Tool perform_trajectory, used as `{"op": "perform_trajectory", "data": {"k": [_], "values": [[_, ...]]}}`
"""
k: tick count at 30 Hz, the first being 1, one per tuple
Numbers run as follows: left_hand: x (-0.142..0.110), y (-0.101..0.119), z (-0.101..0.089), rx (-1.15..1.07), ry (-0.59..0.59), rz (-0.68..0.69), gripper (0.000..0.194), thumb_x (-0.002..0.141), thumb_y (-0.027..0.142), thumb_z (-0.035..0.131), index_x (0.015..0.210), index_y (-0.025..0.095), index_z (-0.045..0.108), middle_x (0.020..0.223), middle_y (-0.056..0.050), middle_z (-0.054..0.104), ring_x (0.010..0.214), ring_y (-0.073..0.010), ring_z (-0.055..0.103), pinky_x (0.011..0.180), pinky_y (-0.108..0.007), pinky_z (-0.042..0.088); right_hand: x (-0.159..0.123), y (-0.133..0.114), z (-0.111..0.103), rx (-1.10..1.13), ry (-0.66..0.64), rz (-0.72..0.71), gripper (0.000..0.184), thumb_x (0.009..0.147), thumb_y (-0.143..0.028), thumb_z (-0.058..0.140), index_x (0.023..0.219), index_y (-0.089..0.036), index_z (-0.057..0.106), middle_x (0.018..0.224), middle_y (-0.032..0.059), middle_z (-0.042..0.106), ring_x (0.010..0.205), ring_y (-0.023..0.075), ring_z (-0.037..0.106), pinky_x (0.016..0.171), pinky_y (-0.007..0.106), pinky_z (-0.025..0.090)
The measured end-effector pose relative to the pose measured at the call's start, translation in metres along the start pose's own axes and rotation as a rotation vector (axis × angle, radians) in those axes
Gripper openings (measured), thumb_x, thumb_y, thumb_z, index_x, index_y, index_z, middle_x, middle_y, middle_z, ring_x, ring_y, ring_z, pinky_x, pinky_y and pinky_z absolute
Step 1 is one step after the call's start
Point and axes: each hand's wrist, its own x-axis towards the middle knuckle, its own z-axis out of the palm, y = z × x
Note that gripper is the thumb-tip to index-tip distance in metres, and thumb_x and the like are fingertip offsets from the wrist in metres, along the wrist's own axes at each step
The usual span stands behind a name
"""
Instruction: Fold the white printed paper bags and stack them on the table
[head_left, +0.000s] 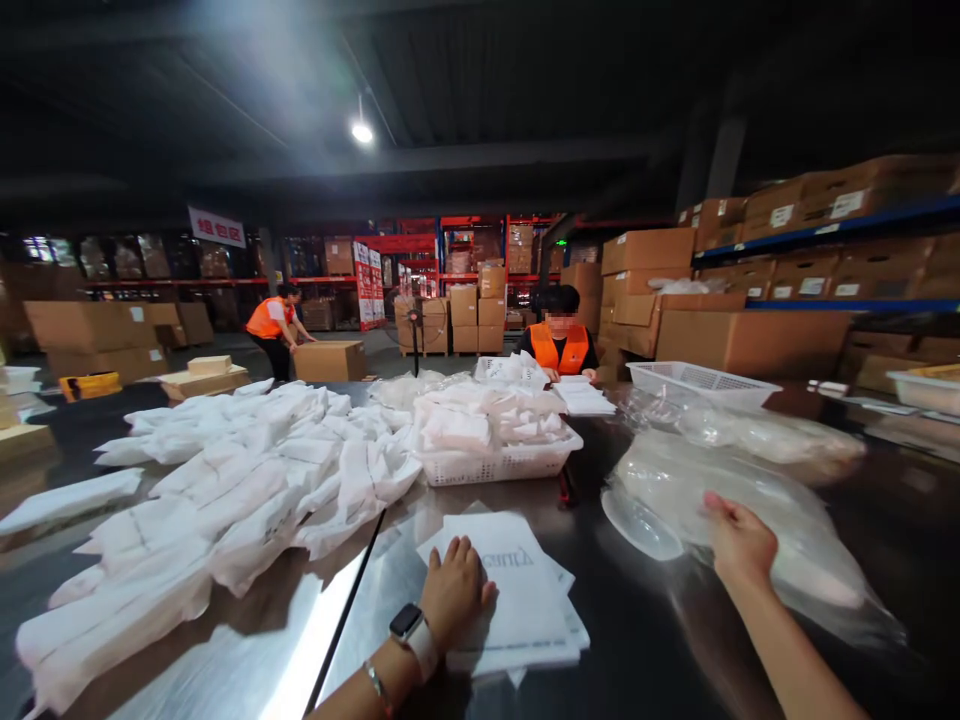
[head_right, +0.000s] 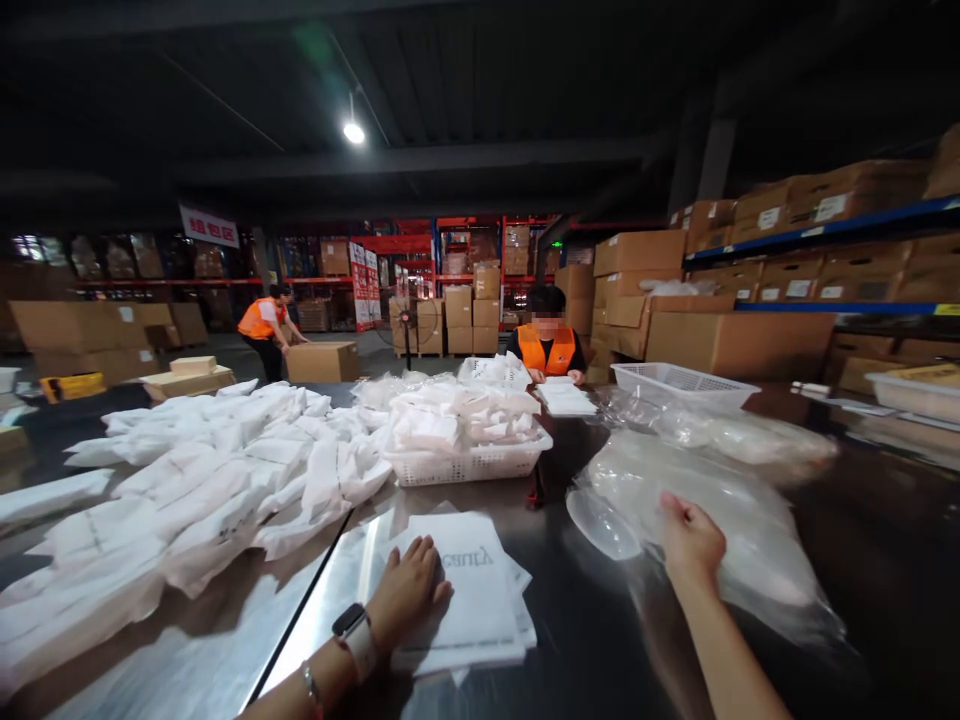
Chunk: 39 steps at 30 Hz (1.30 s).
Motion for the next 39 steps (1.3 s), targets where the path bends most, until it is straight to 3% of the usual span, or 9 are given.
{"op": "perform_trajectory", "data": {"k": [5,8,12,16,20,25,29,33,39], "values": [[0.000,0.004,0.000,-0.007,0.020,-0.035,0.053,0.089,0.037,0.041,0.133,0.009,0.050,0.148,-0.019,0.040,0.139,-0.0333,0.031,0.112,-0.062,0.019,-0.028,-0.024,0.017,-0.100,-0.339,-0.236,0.040,0.076,-0.053,0.047,0.085,-0.019,0.067,0.084,0.0098,0.073,0.083,0.0274,0.068,0.079,0.037,0.052],[-0.001,0.006,-0.005,0.004,0.035,-0.046,0.047,0.090,0.030,0.040,0.130,0.010,0.054,0.144,-0.018,0.046,0.136,-0.0326,0.035,0.113,-0.062,0.014,-0.047,-0.018,0.035,-0.189,-0.546,-0.364,0.024,0.063,-0.042,0.061,0.075,-0.023,0.069,0.088,0.0072,0.075,0.097,0.0318,0.067,0.099,0.048,0.045],[-0.006,0.009,-0.018,-0.017,0.009,0.090,0.039,0.083,0.011,0.039,0.114,0.013,0.062,0.121,-0.012,0.062,0.123,-0.0271,0.048,0.117,-0.052,0.011,-0.055,-0.001,0.043,-0.365,-0.621,-0.463,0.027,0.063,-0.027,0.060,0.086,-0.021,0.072,0.094,0.0106,0.075,0.101,0.0353,0.066,0.105,0.059,0.035],[-0.010,0.015,-0.017,-0.119,-0.021,0.297,0.030,0.085,0.021,0.047,0.110,0.023,0.064,0.117,-0.005,0.063,0.116,-0.0243,0.052,0.114,-0.047,0.022,-0.048,0.002,0.047,-0.389,-0.621,-0.522,0.038,0.070,-0.021,0.049,0.101,-0.018,0.070,0.091,0.0091,0.075,0.088,0.0276,0.070,0.082,0.042,0.054],[-0.008,0.018,-0.009,-0.069,-0.070,0.407,0.029,0.093,0.023,0.039,0.107,0.030,0.063,0.116,-0.005,0.061,0.119,-0.0251,0.048,0.104,-0.048,0.034,-0.040,-0.008,0.051,-0.318,-0.514,-0.572,0.033,0.077,-0.021,0.039,0.088,-0.020,0.070,0.092,0.0066,0.073,0.087,0.0204,0.068,0.080,0.032,0.053],[-0.006,0.012,-0.008,-0.019,-0.080,0.452,0.023,0.091,0.040,0.050,0.108,0.029,0.060,0.119,-0.005,0.058,0.118,-0.0272,0.048,0.103,-0.052,0.035,-0.023,-0.002,0.037,-0.327,-0.235,-0.556,0.037,0.082,-0.023,0.035,0.094,-0.015,0.069,0.101,0.0126,0.068,0.094,0.0237,0.065,0.087,0.038,0.051],[-0.005,0.010,-0.006,-0.029,-0.057,0.484,0.041,0.081,0.054,0.063,0.112,0.028,0.056,0.122,-0.004,0.057,0.121,-0.0302,0.047,0.104,-0.058,0.033,-0.021,0.007,0.027,-0.406,-0.186,-0.572,0.035,0.075,-0.014,0.038,0.087,-0.016,0.071,0.095,0.0131,0.069,0.091,0.0264,0.065,0.085,0.041,0.051],[0.003,0.009,0.002,0.006,-0.018,0.521,0.019,0.088,0.040,0.058,0.091,0.021,0.060,0.104,-0.003,0.065,0.104,-0.0237,0.058,0.095,-0.042,0.043,-0.044,-0.004,0.039,-0.494,-0.197,-0.640,0.033,0.082,-0.017,0.043,0.100,-0.014,0.070,0.122,0.0178,0.063,0.121,0.0327,0.052,0.102,0.047,0.040],[0.006,0.008,0.003,0.015,0.003,0.525,0.017,0.090,0.023,0.051,0.079,0.016,0.062,0.083,-0.004,0.067,0.079,-0.0168,0.063,0.073,-0.025,0.045,-0.077,-0.017,0.061,-0.564,-0.317,-0.452,0.031,0.078,-0.009,0.051,0.104,0.003,0.065,0.074,0.0257,0.067,0.082,0.0389,0.068,0.076,0.052,0.048]]}}
